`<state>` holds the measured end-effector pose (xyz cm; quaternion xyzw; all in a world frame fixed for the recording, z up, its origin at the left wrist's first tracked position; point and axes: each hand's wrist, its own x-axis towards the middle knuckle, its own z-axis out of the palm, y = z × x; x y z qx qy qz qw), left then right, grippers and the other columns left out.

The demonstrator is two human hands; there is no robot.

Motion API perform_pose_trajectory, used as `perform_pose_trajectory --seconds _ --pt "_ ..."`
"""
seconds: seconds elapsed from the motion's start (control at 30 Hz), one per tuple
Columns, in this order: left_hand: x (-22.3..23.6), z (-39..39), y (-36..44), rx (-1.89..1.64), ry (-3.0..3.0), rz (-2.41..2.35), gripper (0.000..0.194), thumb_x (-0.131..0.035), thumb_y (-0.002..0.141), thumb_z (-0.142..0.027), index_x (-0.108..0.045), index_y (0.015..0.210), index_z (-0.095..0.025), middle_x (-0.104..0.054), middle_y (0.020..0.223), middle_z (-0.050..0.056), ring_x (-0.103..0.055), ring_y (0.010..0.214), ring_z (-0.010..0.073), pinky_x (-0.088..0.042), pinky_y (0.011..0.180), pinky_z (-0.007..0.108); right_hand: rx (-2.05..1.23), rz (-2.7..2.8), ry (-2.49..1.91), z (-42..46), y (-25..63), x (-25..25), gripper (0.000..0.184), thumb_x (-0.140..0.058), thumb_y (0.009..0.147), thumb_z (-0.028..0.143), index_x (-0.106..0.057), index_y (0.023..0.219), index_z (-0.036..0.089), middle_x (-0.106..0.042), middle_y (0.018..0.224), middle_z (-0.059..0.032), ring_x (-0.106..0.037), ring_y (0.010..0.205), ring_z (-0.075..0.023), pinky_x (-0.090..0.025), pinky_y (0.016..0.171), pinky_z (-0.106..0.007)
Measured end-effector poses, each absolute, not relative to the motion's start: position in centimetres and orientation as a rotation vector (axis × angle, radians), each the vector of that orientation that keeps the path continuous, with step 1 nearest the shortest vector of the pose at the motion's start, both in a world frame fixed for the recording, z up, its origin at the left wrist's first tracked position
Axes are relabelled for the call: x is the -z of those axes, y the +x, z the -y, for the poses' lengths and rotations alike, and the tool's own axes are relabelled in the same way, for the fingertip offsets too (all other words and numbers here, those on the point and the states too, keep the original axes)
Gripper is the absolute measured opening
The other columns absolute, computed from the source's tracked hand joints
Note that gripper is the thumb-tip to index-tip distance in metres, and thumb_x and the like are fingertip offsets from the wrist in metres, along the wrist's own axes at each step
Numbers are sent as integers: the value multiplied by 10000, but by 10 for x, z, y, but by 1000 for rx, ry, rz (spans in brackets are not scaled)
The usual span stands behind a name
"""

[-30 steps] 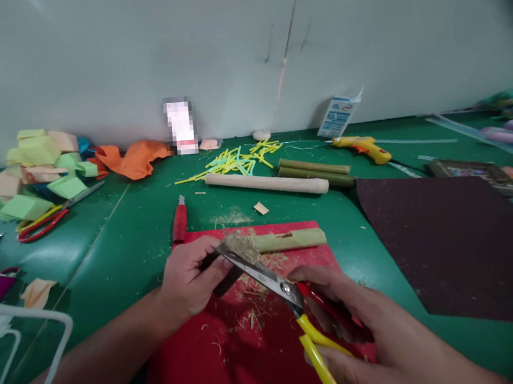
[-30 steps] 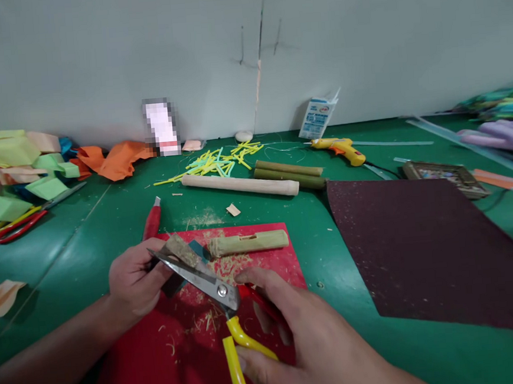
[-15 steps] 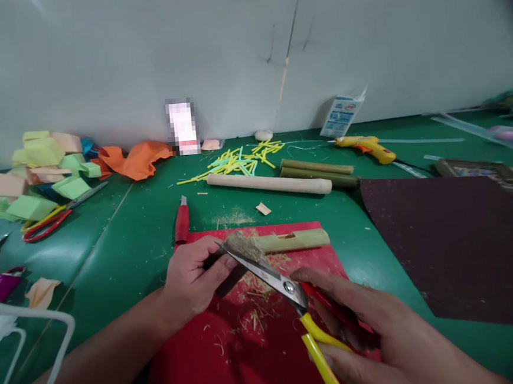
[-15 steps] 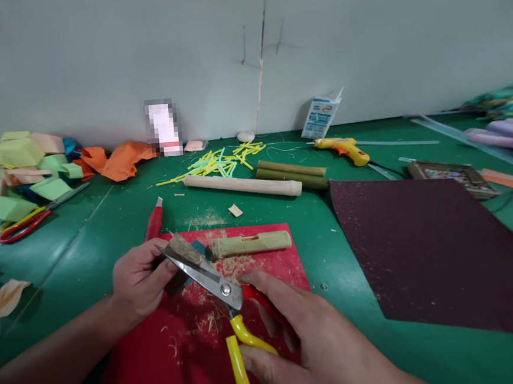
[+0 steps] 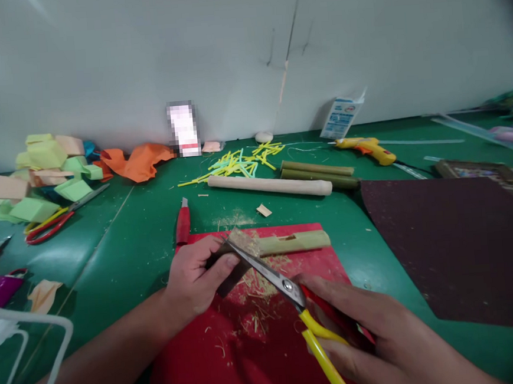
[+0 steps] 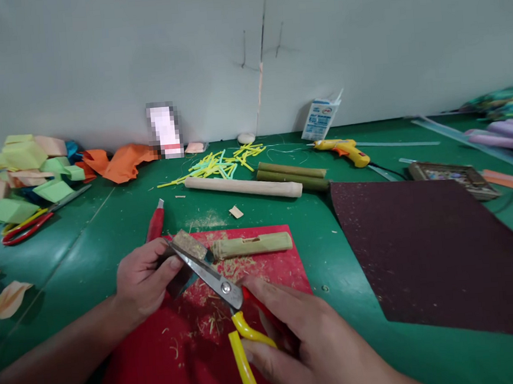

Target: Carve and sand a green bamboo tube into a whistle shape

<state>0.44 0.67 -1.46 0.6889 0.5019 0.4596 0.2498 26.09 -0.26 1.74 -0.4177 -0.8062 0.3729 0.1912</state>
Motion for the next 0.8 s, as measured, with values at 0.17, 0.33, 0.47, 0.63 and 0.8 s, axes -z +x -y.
perform_pose_trajectory --seconds 0.17,0.33,0.47,0.63,0.8 --pt "15 -8 4 -1239 1872 -1374 312 -552 917 -380 -618 703 -161 -604 545 -17 -534 453 76 -402 414 162 -1041 2238 -1201 2 262 -17 488 -597 824 365 -598 1310 327 -703 1186 -35 -707 970 -278 -622 711 -331" --pt "14 -9 5 -1211 1860 -1367 299 -542 922 -374 -635 730 -165 -603 542 -23 -526 442 73 -395 402 158 -1059 2267 -1185 -2 262 -18 479 -580 837 382 -601 1311 315 -696 1195 -48 -701 990 -274 -604 777 -345" --pt "14 -9 5 -1190 1866 -1366 280 -558 916 -362 -642 737 -164 -613 553 -22 -537 460 72 -403 420 152 -1115 2245 -1199 -3 262 -19 482 -587 838 350 -595 1318 305 -688 1216 -46 -688 1027 -260 -584 826 -324" --pt "16 -7 2 -1222 1873 -1381 293 -574 908 -372 -656 722 -162 -624 550 -16 -531 441 71 -413 415 156 -1217 2117 -1259 -3 261 -18 444 -550 865 405 -628 1276 257 -718 1153 -64 -703 986 -253 -594 787 -304" --pt "21 -4 -7 -1445 1812 -1527 334 -485 949 -436 -650 831 -170 -672 661 20 -595 552 116 -479 499 218 -956 2032 -1453 -12 279 -10 470 -563 807 462 -661 1188 204 -733 1103 -95 -724 896 -275 -611 757 -347"
